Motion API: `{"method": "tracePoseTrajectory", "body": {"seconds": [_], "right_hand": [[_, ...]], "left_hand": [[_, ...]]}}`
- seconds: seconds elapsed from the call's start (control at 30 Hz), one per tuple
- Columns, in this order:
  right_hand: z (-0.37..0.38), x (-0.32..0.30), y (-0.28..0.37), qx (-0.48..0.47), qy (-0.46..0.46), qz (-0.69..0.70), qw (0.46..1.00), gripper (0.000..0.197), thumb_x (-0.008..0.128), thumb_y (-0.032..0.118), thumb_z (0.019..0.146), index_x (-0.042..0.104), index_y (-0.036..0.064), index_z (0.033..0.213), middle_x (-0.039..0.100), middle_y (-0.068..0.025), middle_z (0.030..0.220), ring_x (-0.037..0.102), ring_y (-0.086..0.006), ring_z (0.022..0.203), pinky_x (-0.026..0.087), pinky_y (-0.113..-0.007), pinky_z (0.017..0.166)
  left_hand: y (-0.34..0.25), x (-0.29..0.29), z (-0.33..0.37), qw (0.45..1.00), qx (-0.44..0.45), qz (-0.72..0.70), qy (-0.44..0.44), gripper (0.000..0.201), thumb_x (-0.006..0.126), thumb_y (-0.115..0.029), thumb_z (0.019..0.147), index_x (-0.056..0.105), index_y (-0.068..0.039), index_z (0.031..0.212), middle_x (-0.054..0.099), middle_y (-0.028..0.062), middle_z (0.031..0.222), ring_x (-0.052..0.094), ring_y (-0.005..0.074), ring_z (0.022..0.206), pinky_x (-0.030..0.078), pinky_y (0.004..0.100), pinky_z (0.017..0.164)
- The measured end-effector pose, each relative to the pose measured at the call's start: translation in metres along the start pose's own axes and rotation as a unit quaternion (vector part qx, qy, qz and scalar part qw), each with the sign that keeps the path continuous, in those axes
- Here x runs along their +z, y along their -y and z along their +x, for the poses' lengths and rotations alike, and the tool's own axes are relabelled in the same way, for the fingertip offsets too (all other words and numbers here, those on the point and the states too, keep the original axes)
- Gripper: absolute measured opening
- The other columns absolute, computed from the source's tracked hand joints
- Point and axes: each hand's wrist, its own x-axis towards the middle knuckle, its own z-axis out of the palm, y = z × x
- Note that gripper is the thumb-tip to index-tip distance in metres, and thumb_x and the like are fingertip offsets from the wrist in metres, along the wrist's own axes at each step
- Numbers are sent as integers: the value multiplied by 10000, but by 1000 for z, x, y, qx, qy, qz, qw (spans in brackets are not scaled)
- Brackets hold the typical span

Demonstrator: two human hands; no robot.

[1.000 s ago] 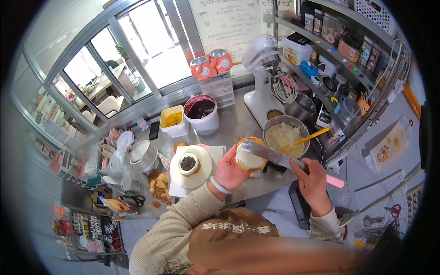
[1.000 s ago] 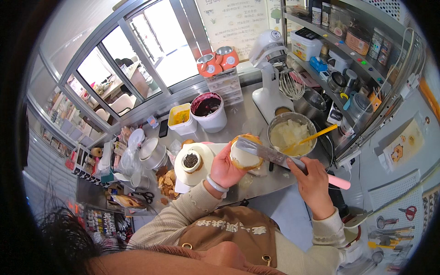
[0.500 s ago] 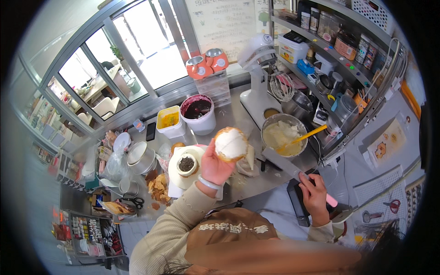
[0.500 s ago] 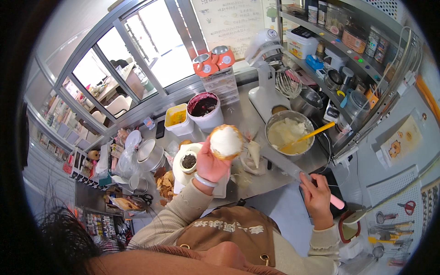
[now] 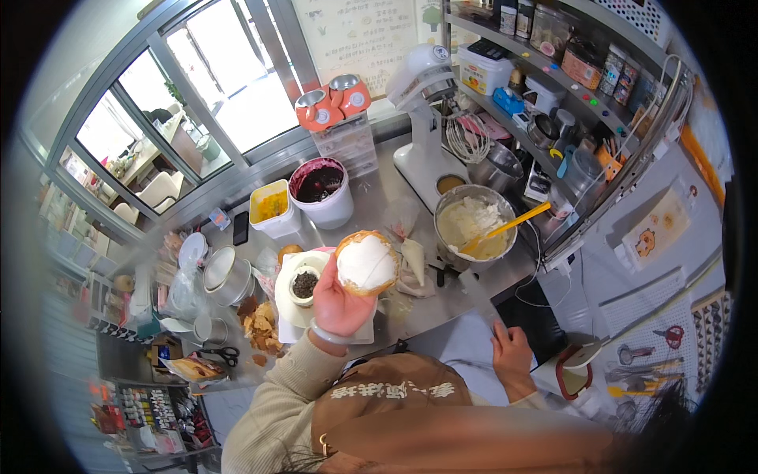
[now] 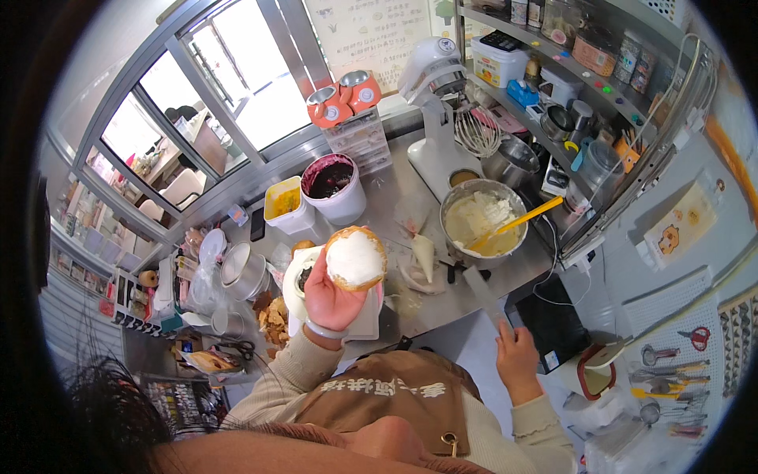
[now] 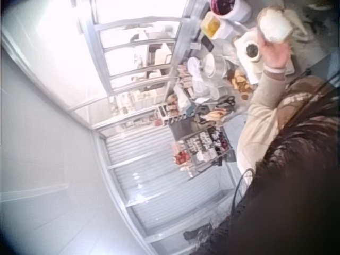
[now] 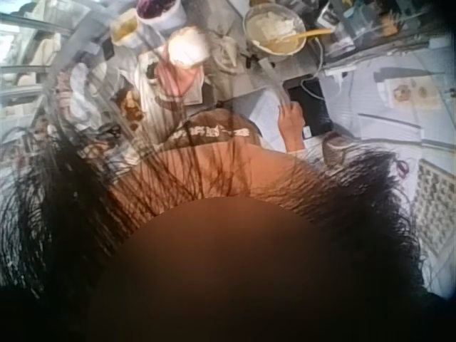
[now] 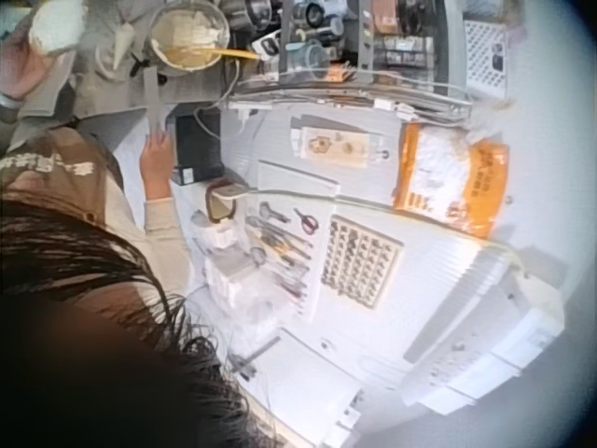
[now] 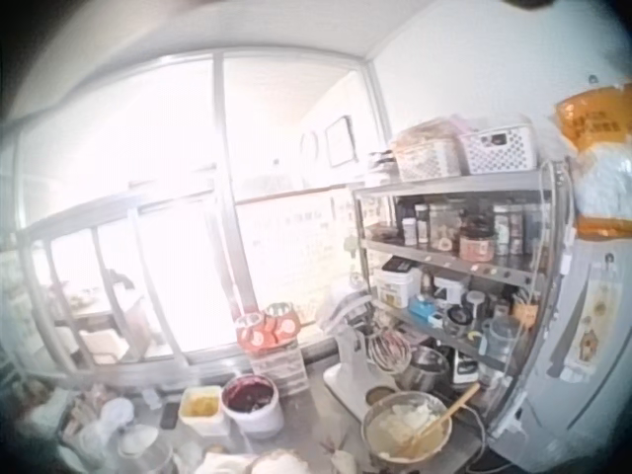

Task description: The person assembles a layered cake by piping cream onto cake layers, spreading it with a spatula, sprinkling toppings, and stacking additional layers. They use a piping bag, spatula, and tweezers to decorate and finish the cake.

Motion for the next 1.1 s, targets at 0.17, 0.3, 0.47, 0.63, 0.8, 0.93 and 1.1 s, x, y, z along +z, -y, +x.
{"method": "tracePoseTrajectory", "body": {"seconds": [0.17,0.3,0.47,0.63,0.8,0.93,1.1], "right_hand": [[107,-6,-16,-46,-104,13,993,427,718,137,873,673,160,1297,584,-128,984,593,-332,929,510,-462,785],[224,48,-35,-99,-98,-72,988,456,724,163,848,678,198,1300,605,-112,984,598,-330,948,502,-474,826],[268,77,-48,-80,37,-108,990,496,734,168,844,658,194,1334,619,-139,1194,587,-353,1114,478,-472,961],[257,61,-10,-136,-91,-30,986,564,741,186,858,604,161,1404,515,-193,1467,484,-395,1342,399,-475,1116],[230,57,40,-189,-69,50,978,562,739,183,869,592,128,1409,498,-209,1471,479,-421,1338,394,-490,1113],[203,63,64,-203,-40,84,975,570,764,175,847,605,130,1393,492,-205,1474,476,-421,1338,390,-498,1115],[181,58,77,-186,-20,98,977,563,784,182,831,627,133,1369,481,-183,1492,467,-411,1348,384,-495,1123]], "left_hand": [[-19,9,-18,999,33,36,-2,543,321,-349,1106,381,-17,1532,385,139,1609,391,303,1469,294,489,1224],[-58,3,-38,991,95,89,-6,547,324,-348,1104,379,-11,1531,419,138,1587,403,306,1462,293,483,1228],[-117,-31,-65,970,160,165,-81,512,357,-335,1102,445,-16,1492,484,133,1540,460,291,1422,337,473,1206],[-162,-82,-72,925,192,235,-227,462,391,-326,1100,530,-13,1409,607,123,1410,559,279,1328,397,460,1163],[-186,-120,-63,888,178,319,-280,445,388,-308,1104,540,2,1385,626,140,1366,601,277,1263,443,443,1120],[-192,-127,-52,860,131,403,-283,431,382,-288,1108,546,13,1369,645,136,1307,636,237,1197,489,387,1063],[-182,-124,-41,825,71,510,-234,420,405,-277,1106,588,29,1328,666,115,1250,637,156,1138,503,323,991]]}}
